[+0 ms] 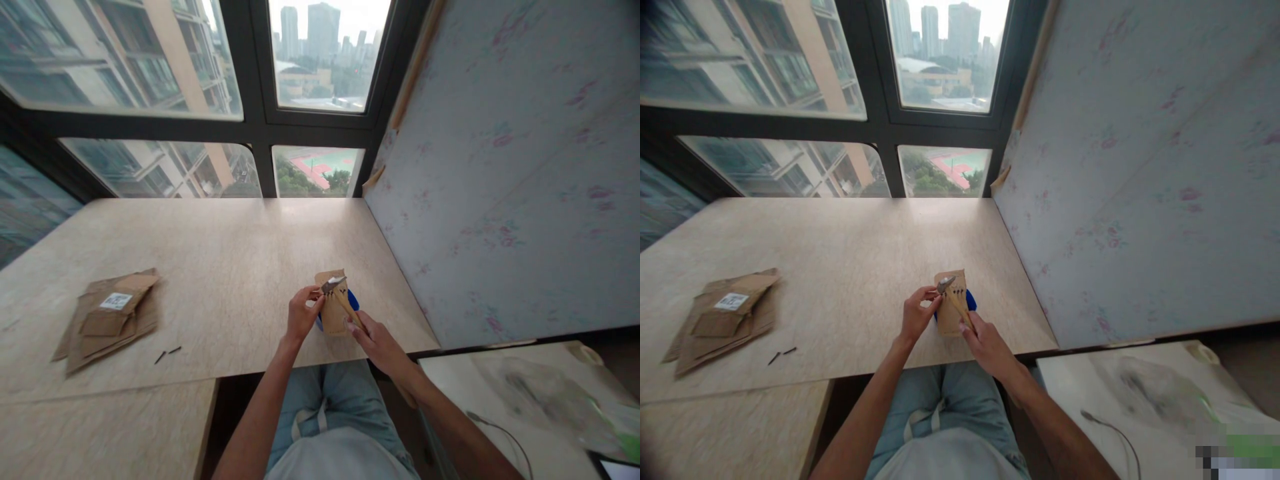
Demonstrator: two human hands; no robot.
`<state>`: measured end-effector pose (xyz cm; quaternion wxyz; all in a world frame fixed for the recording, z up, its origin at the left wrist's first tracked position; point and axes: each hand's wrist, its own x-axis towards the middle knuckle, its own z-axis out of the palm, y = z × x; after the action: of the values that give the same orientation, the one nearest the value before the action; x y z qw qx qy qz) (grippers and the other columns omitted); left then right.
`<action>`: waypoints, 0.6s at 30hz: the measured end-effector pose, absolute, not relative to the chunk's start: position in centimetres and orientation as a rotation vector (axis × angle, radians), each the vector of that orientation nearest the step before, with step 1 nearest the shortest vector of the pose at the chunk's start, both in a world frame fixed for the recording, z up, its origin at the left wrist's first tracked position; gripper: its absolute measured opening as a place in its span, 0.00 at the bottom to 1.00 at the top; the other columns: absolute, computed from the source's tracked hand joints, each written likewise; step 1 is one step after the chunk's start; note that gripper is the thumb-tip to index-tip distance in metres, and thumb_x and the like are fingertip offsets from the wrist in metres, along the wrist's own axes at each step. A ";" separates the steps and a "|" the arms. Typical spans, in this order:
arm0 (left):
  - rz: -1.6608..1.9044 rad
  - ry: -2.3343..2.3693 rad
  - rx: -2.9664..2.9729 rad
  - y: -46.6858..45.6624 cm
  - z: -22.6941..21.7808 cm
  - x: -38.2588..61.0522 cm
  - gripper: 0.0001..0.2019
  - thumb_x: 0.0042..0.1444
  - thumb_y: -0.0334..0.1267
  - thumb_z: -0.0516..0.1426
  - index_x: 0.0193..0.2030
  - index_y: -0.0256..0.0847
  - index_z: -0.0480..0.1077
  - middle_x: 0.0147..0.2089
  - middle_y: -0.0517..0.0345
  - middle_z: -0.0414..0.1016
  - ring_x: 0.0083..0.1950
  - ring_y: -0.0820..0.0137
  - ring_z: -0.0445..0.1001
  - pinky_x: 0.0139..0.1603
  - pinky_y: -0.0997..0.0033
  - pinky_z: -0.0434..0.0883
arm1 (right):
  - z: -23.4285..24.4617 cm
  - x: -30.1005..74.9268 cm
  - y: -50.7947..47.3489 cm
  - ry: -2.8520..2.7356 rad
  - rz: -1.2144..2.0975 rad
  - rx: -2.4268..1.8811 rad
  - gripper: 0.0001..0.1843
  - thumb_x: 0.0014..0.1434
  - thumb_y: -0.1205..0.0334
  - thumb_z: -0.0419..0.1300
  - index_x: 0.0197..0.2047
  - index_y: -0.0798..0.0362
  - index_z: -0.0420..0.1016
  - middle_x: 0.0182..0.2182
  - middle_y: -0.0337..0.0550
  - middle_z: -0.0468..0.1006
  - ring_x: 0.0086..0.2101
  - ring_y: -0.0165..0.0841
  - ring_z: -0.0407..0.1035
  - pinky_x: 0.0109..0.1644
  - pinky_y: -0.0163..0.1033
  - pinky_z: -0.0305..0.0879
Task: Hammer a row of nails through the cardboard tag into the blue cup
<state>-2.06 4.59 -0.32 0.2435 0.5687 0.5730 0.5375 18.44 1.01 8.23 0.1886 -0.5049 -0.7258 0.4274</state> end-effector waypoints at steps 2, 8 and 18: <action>1.462 1.549 1.534 4.7 -0.1 -2.1 0.08 0.55 0.35 0.62 0.42 0.41 0.74 0.36 0.55 0.82 0.35 0.67 0.81 0.39 0.67 0.78 | 7.9 18.4 0.8 -2.005 1.216 -1.422 0.17 0.67 0.49 0.48 0.45 0.53 0.70 0.27 0.37 0.72 0.28 0.33 0.67 0.34 0.36 0.59; 1.432 1.559 1.560 4.8 -0.1 -2.0 0.09 0.54 0.34 0.62 0.43 0.41 0.75 0.36 0.55 0.81 0.37 0.68 0.79 0.39 0.66 0.77 | 5.9 17.5 -0.1 -1.750 1.115 -1.571 0.22 0.63 0.42 0.51 0.44 0.53 0.71 0.27 0.38 0.74 0.27 0.36 0.69 0.32 0.36 0.62; 1.327 1.444 1.682 6.2 0.5 -2.6 0.06 0.52 0.33 0.64 0.38 0.42 0.79 0.37 0.55 0.76 0.34 0.72 0.75 0.35 0.72 0.75 | 2.8 16.4 -0.5 -1.344 0.857 -1.766 0.29 0.56 0.42 0.61 0.51 0.55 0.67 0.22 0.32 0.67 0.25 0.36 0.68 0.31 0.37 0.64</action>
<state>-2.58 6.16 0.55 0.2754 0.6259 0.5373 0.4937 16.40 -0.52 2.78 0.3721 -0.6890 -0.5245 0.3344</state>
